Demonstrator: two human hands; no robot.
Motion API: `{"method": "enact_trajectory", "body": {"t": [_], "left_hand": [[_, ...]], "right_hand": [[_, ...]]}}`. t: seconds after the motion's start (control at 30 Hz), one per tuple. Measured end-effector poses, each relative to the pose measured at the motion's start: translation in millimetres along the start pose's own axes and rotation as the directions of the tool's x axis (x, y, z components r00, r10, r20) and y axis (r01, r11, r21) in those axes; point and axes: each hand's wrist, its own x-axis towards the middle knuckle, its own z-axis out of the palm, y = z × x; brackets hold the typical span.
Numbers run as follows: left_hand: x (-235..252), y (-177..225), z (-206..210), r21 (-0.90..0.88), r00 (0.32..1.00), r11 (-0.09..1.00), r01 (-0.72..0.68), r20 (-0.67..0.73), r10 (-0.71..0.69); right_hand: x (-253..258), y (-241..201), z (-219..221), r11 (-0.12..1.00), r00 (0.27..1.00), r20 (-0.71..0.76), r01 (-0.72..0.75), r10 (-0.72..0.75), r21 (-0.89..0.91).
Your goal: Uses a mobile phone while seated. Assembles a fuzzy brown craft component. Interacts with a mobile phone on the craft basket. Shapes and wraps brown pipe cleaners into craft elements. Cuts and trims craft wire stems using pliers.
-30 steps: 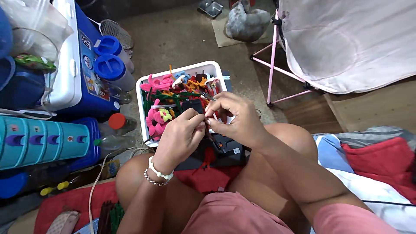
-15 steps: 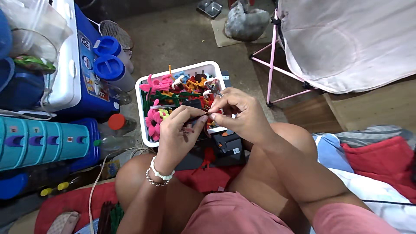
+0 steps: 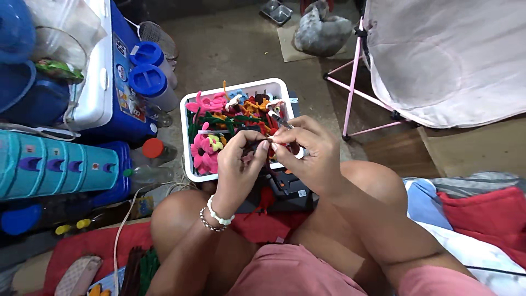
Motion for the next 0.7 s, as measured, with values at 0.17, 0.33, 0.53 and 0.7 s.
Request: {"method": "enact_trajectory", "body": {"t": [0.17,0.33,0.53,0.7], "left_hand": [[0.2,-0.1,-3.5,0.033,0.999,0.999,-0.015,0.038,0.014],[-0.3,0.5,-2.7,0.194,0.991,0.972,-0.131,0.009,0.131],[-0.6,1.0,-0.2,0.197,0.984,0.967,-0.162,-0.046,0.174],[-3.2,0.3,4.6,0.102,0.980,0.985,-0.139,-0.126,0.152]], "right_hand": [[1.1,-0.1,-2.2,1.000,1.000,0.026,0.014,-0.014,0.000],[3.2,2.6,-6.3,1.000,0.998,0.061,-0.013,0.013,0.003],[3.5,4.3,-8.3,0.999,0.997,0.070,-0.018,0.021,-0.039],[2.8,3.4,-5.9,1.000,0.999,0.038,-0.005,0.006,-0.025]]}}
